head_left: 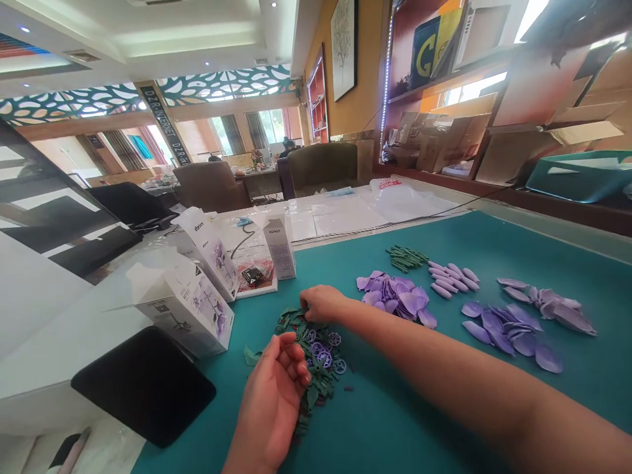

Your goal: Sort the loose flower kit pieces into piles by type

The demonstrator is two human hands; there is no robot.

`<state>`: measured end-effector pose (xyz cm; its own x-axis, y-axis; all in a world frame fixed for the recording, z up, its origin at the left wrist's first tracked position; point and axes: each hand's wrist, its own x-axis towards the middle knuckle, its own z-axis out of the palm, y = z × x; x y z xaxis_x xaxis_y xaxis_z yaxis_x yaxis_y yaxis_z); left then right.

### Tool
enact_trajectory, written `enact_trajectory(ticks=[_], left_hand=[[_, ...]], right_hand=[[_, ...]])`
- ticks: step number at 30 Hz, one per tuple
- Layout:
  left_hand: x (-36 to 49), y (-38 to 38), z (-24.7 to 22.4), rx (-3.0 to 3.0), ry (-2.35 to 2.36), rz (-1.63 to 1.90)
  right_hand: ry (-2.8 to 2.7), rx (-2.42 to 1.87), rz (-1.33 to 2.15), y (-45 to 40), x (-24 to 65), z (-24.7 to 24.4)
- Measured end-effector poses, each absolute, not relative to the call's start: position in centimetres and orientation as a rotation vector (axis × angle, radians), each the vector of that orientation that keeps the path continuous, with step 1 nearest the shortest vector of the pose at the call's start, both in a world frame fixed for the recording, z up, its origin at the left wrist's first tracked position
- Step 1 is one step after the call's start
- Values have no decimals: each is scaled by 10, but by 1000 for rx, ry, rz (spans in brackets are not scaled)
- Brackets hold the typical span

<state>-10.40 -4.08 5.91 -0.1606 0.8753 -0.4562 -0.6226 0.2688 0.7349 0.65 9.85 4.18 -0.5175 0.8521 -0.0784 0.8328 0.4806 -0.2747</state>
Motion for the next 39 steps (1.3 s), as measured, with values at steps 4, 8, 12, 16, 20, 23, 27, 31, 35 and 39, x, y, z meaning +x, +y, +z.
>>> enact_trajectory(ticks=[4,8,12,16,20,23,27,31,35,39], left_hand=[[-107,-39,58,256,1099,1332],[-112,-36,56,225,1098,1355],[-112,-33,55,222,1132,1363],[-108,-31,55,219,1124,1356],[-107,-31,58,211,1023,1366],[-110,-32,59,176,1055,1382],[-111,-34,61,100,1116,1367],[-110,-36,63,105,1130,1359],[-110,-37,63,150,1097,1382],[-113,-36,62,156,1118,1415]], right_hand=[[-2598,-1509,542,98,10,41],[-2512,-1484,679,98,16,42],[-2383,-1430,810,99,23,52],[-2265,-1266,1044,85,23,73],[-2203,-1014,1339,71,12,83],[-2294,-1094,882,74,7,70],[-2518,-1077,388,89,5,39],[-2621,-1034,362,96,3,18],[-2652,-1046,348,94,1,12],[-2623,-1084,356,94,1,12]])
